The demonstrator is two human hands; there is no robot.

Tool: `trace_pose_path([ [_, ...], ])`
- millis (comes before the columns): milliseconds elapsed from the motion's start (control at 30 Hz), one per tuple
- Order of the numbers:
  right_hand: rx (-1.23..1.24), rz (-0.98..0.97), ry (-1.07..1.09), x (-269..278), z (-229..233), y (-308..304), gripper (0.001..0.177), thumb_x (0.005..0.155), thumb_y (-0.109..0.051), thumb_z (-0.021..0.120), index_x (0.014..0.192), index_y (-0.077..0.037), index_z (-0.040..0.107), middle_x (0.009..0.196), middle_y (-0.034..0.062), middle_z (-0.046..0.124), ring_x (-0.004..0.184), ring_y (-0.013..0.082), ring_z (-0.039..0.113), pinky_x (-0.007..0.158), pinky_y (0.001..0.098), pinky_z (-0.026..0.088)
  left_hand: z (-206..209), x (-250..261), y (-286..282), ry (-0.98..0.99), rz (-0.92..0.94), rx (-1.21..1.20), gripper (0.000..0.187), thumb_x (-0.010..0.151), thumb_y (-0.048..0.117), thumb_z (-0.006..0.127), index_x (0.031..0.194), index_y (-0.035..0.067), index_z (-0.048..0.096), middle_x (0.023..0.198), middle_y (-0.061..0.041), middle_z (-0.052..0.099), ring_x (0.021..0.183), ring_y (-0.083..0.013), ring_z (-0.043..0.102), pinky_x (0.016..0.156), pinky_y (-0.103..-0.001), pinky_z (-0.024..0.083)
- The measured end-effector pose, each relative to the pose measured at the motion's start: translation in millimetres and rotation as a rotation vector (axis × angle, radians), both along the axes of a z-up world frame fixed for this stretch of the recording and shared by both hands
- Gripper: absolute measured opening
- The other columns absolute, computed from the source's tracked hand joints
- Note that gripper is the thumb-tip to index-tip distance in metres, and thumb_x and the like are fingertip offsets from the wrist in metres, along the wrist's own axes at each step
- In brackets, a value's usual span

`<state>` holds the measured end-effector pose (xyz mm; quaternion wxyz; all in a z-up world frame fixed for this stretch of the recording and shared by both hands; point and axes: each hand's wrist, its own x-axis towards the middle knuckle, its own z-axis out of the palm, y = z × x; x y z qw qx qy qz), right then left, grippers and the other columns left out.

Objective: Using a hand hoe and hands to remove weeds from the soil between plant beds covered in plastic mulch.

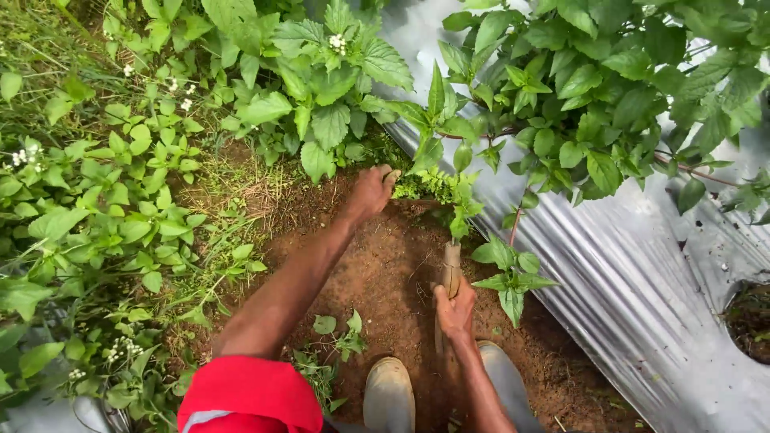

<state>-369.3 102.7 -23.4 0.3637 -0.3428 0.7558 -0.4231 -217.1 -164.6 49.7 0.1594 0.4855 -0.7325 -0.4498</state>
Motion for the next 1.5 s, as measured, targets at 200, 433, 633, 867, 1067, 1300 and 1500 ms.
trace_pose_path([
  [200,-0.15,0.072,0.141,20.8,117.7,-72.1,0.021,0.092,-0.004,0.061,0.111,0.006,0.06,0.068,0.0153,0.064,0.055,0.0217,0.055,0.052,0.0351,0.05,-26.8,-2.8,16.8,0.058,0.105,0.16,0.039,0.108,0.019,0.048,0.14,-0.002,0.056,0.137,-0.028,0.059,0.118,-0.0439,0.064,0.089,-0.058,0.06],
  [433,0.231,0.353,0.527,20.2,155.0,-90.2,0.058,0.101,-0.035,0.06,0.143,0.0,0.041,0.079,0.0191,0.069,0.06,0.027,0.069,0.055,0.0396,0.06,-85.8,-33.4,38.5,0.059,0.17,0.243,0.048,0.104,0.013,0.051,0.149,0.001,0.045,0.132,-0.039,0.047,0.111,-0.054,0.061,0.088,-0.069,0.058],
  [633,0.348,0.329,0.518,-2.8,111.3,-59.8,0.061,0.1,-0.036,0.059,0.14,0.008,0.045,0.086,0.0277,0.072,0.074,0.0379,0.074,0.063,0.0505,0.061,-94.0,-26.2,44.8,0.024,0.115,0.269,0.051,0.102,0.013,0.05,0.15,-0.002,0.041,0.131,-0.043,0.046,0.102,-0.054,0.065,0.076,-0.063,0.06],
  [867,0.328,0.384,0.777,7.3,151.9,-77.2,0.049,0.106,-0.038,0.053,0.12,0.009,0.057,0.073,0.0178,0.067,0.053,0.0237,0.063,0.054,0.036,0.054,-146.1,-41.5,37.0,-0.035,0.098,0.25,0.058,0.095,0.005,0.062,0.148,-0.003,0.042,0.127,-0.041,0.048,0.111,-0.0581,0.061,0.087,-0.068,0.057],
  [1067,0.273,0.34,0.785,-22.8,79.4,-52.0,0.054,0.098,-0.05,0.06,0.111,0.002,0.058,0.068,0.0178,0.065,0.059,0.0319,0.066,0.053,0.0435,0.053,-133.8,-47.3,40.2,-0.039,0.037,0.2,0.055,0.096,0.0,0.063,0.146,-0.01,0.04,0.124,-0.043,0.049,0.106,-0.0569,0.063,0.082,-0.065,0.06],
  [1300,0.268,0.327,0.766,8.1,167.8,-54.8,0.06,0.099,-0.049,0.06,0.127,0.005,0.054,0.067,0.0162,0.07,0.054,0.0293,0.069,0.052,0.0384,0.058,-103.2,-29.7,50.0,-0.065,0.067,0.219,0.048,0.109,0.019,0.044,0.149,-0.006,0.038,0.123,-0.04,0.051,0.098,-0.0483,0.067,0.075,-0.06,0.064],
  [1500,0.268,0.261,0.597,-52.2,55.3,-14.8,0.064,0.099,-0.052,0.058,0.132,0.002,0.053,0.059,0.0102,0.065,0.042,0.0198,0.06,0.049,0.0318,0.056,-185.4,-52.4,96.9,-0.055,-0.007,0.225,0.049,0.11,0.026,0.035,0.146,-0.007,0.04,0.118,-0.042,0.05,0.091,-0.0524,0.068,0.07,-0.061,0.064],
])
